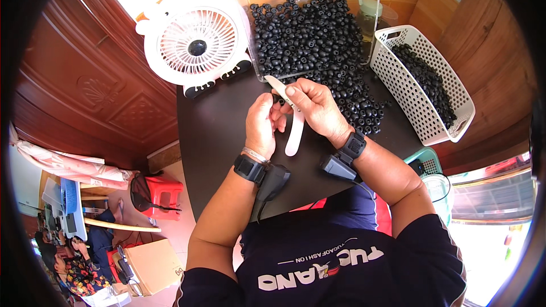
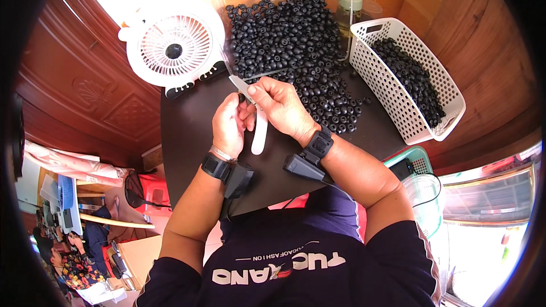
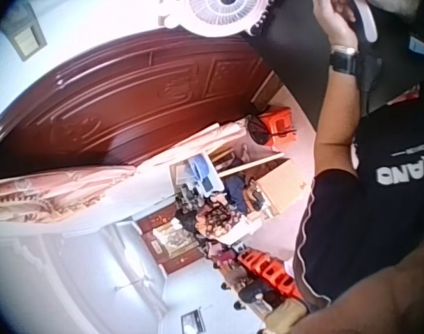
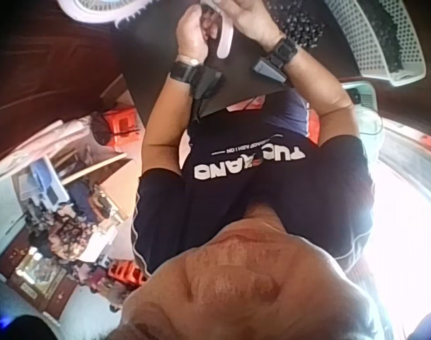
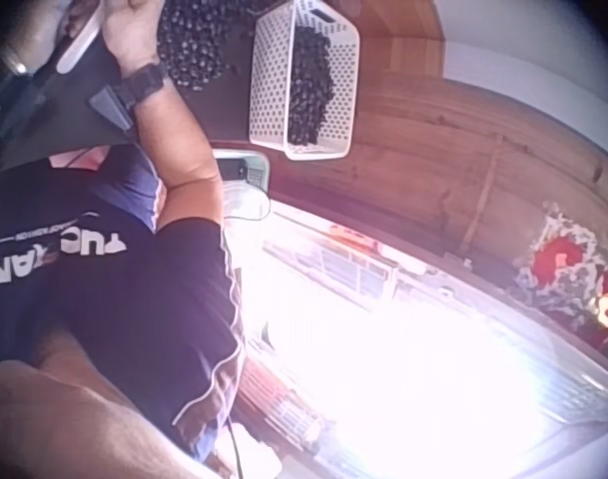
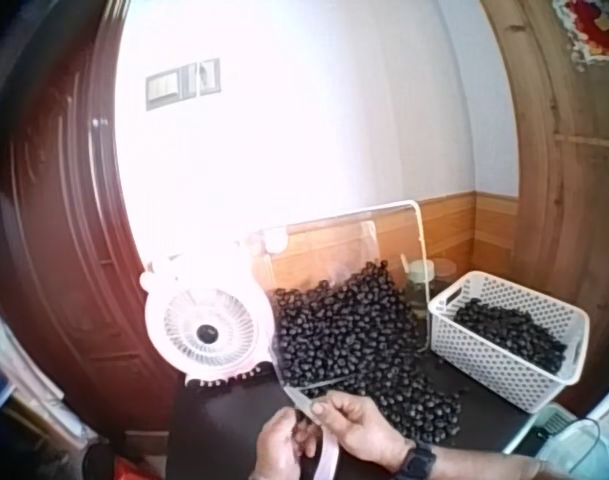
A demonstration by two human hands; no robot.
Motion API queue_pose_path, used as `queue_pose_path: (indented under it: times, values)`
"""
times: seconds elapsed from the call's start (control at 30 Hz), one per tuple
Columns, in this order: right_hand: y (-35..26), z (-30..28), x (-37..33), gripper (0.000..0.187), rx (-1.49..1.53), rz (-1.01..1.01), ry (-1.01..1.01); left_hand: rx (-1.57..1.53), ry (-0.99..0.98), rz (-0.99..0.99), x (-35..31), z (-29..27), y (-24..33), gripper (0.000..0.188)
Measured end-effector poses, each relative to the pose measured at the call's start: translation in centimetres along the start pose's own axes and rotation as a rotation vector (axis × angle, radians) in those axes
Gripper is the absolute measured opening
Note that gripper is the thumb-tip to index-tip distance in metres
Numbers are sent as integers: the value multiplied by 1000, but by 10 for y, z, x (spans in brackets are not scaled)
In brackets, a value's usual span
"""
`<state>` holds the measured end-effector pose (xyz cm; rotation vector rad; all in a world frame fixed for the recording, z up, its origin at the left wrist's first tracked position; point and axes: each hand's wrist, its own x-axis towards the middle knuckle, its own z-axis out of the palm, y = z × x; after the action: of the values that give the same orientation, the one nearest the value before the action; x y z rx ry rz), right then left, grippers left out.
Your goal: Peeling and prepping black grapes at a table using a small knife.
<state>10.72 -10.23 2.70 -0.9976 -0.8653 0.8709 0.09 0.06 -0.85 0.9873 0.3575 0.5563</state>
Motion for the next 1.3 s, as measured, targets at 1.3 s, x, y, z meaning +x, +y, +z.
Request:
queue_pose_path:
  times: [1.3]
  values:
    - [-7, 2, -5, 33, 174, 40, -103, -258, -86, -206, -23, 27, 25, 35]
